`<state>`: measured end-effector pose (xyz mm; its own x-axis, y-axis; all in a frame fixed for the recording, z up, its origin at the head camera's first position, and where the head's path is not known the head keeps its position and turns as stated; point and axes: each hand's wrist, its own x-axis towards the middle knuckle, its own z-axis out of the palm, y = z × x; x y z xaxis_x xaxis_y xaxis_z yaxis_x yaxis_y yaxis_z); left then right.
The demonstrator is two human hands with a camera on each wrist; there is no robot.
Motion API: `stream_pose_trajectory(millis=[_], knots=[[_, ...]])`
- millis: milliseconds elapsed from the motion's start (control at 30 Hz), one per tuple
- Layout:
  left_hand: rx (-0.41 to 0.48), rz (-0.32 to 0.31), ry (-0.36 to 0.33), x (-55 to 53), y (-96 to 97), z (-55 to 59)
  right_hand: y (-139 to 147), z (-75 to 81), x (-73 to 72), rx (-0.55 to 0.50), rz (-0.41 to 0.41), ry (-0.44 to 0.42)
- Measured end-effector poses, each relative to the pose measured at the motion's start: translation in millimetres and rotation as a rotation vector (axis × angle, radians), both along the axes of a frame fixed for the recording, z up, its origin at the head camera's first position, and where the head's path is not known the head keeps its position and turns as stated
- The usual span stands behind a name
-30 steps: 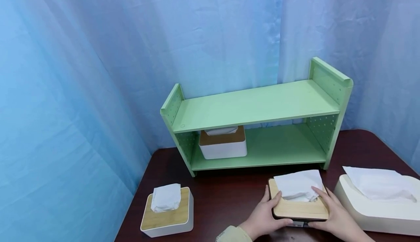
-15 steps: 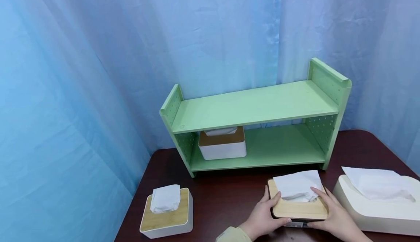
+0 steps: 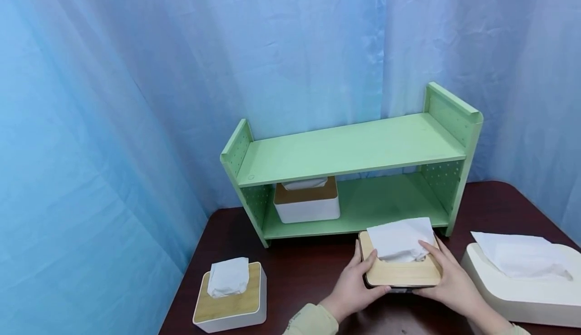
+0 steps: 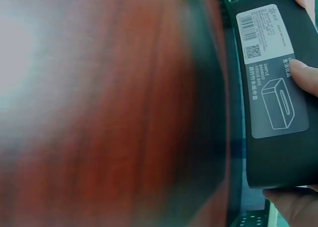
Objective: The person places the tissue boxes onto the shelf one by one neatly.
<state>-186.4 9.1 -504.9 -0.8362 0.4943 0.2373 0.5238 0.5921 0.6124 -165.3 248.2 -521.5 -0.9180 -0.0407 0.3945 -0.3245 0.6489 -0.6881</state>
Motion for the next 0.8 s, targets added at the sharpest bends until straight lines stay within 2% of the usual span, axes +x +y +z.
stream_pose_trajectory(millis=[200, 433, 600, 800], knots=[[0.039, -0.016, 0.052, -15.8, -5.4, 5.6, -6.3, 10.2, -15.7, 0.030, -0.022, 0.020], [0.073, -0.002, 0.023, -31.5, -9.1, 3.8, -10.9, 13.6, -33.9, 0.034, -0.014, -0.004], [0.067, 0.014, -0.013, -37.1, -8.6, 3.7, -11.9, 11.7, -40.1, 0.047, -0.019, -0.007], [0.062, 0.025, -0.024, -40.0, -6.1, 4.0, -10.1, 9.7, -43.6, 0.055, -0.029, 0.009]])
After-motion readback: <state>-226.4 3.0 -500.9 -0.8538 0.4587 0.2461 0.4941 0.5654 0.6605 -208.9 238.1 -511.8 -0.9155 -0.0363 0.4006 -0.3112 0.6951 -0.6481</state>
